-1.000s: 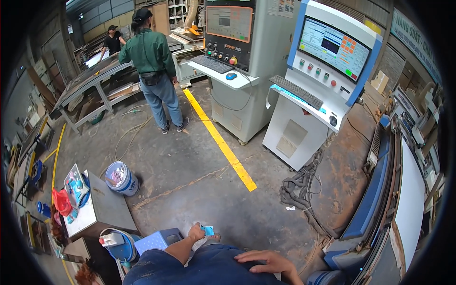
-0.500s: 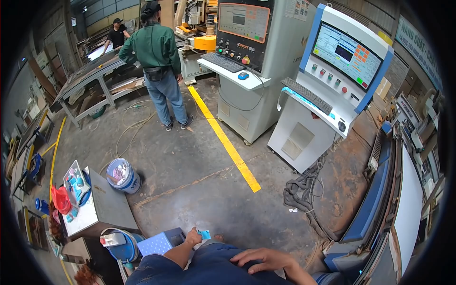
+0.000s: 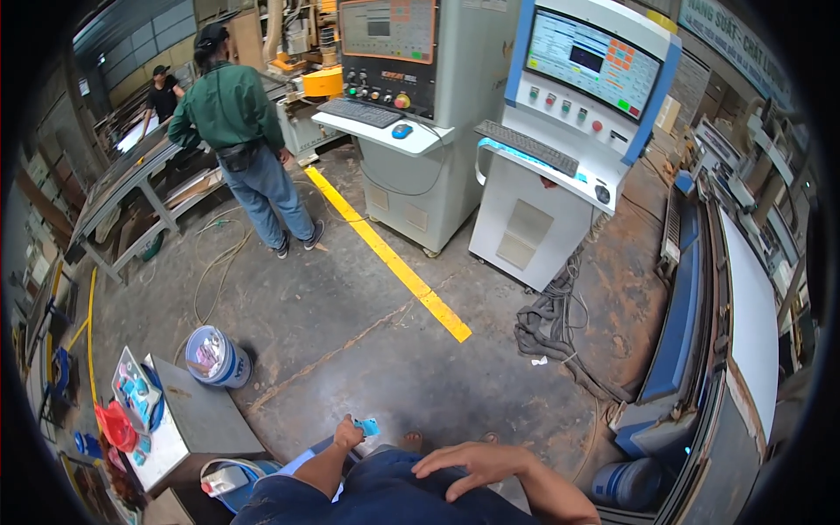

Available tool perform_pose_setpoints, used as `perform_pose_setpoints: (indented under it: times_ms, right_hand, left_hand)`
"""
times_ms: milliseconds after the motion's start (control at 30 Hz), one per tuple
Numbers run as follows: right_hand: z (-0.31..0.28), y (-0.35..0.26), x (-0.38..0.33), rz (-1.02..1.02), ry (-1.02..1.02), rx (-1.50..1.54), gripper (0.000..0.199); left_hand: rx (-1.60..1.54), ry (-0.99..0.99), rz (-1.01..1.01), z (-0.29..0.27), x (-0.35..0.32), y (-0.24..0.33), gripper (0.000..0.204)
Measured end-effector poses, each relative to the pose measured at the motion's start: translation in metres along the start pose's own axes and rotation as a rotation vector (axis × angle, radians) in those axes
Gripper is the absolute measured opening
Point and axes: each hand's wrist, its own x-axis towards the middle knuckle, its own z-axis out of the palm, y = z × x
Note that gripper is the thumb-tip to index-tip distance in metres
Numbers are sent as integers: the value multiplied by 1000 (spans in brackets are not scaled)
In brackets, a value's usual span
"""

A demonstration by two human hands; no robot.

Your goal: Operate a large CNC machine to process panels and apply identification labels to the workpieces.

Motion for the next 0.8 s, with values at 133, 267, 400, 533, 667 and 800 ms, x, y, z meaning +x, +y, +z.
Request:
perform_pose_setpoints:
  times_ms: [133, 267, 400, 533, 667, 800]
  right_hand:
    - [2, -2, -3, 60, 26, -43, 55]
    - [4, -3, 8, 26, 58, -90, 38]
    - [11, -7, 19, -3, 195, -270, 35]
    - [23, 7, 33, 14, 250, -276, 38]
    - [25, 61, 5, 191, 438, -306, 44]
    - [28, 132, -77, 678, 771, -465, 44]
  left_hand:
    - [-50, -81, -4, 10, 10, 2, 51]
    - [-122, -164, 45, 24, 13, 18, 62]
    - [30, -142, 279, 32, 29, 27, 68]
    - [-107, -185, 226, 35, 49, 27, 70]
    - [-397, -232, 12, 31, 54, 26, 75]
    - [-450, -247, -70, 21, 52, 11, 77]
